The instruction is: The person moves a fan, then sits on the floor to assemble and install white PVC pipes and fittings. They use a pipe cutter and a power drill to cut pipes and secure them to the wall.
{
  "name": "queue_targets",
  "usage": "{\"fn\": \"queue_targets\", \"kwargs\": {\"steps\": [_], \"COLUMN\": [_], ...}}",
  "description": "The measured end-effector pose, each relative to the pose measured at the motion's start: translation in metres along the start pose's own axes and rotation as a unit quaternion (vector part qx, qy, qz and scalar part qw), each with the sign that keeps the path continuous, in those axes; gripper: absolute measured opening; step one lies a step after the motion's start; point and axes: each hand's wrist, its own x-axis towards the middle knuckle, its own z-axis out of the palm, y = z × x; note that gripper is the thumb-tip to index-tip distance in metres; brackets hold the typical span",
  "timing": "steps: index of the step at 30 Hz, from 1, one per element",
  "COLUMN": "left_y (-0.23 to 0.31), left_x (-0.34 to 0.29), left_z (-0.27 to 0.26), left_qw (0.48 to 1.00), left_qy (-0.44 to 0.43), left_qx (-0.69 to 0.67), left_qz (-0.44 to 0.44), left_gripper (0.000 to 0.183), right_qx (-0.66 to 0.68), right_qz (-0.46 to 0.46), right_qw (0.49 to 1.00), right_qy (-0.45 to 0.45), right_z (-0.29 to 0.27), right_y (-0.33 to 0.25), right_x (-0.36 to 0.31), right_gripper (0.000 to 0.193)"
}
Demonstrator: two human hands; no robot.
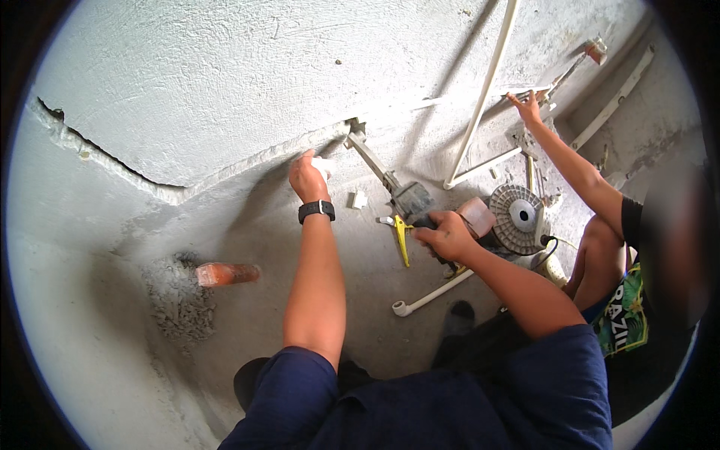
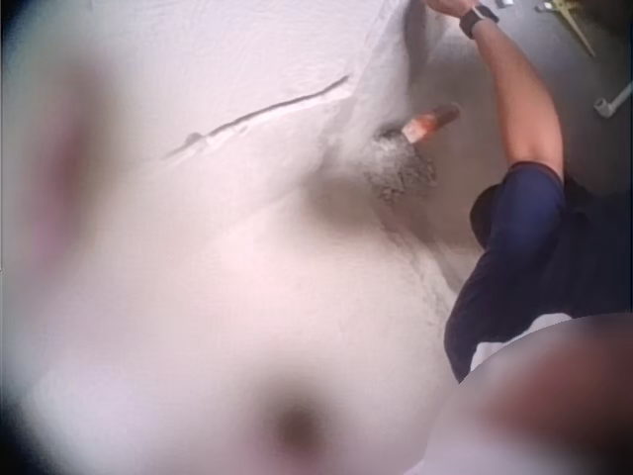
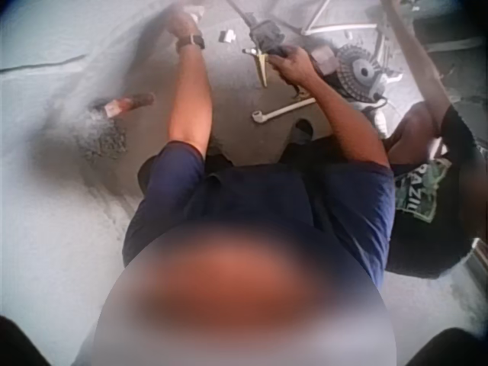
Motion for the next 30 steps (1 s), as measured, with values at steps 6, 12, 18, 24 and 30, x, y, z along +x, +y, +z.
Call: {"fn": "queue_targets", "kwargs": {"steps": [6,12,18,24,30], "left_y": [-0.009,-0.019,-0.022,-0.028,-0.035], "left_x": [-0.003,-0.029,-0.036,-0.026,-0.025], "left_z": [0.012,0.057,0.076,0.080,0.082], "left_qw": [0.960,0.939,0.936,0.953,0.950], "left_qy": [-0.144,-0.147,-0.141,-0.138,-0.081], "left_qx": [0.218,0.275,0.270,0.232,0.219], "left_qz": [0.102,0.146,0.178,0.134,0.208], "left_gripper": [0.024,0.038,0.050,0.040,0.027], "right_qx": [0.008,0.126,0.136,0.078,0.152], "right_qz": [0.034,0.073,0.078,0.061,0.062], "right_qw": [0.999,0.988,0.985,0.993,0.985], "right_qy": [-0.026,0.045,0.075,0.069,0.060], "right_z": [-0.038,-0.035,-0.028,-0.029,-0.025], "right_y": [-0.004,-0.003,0.008,0.010,0.002], "right_x": [-0.040,-0.060,-0.064,-0.061,-0.060], "right_gripper": [0.030,0.024,0.025,0.026,0.021]}}
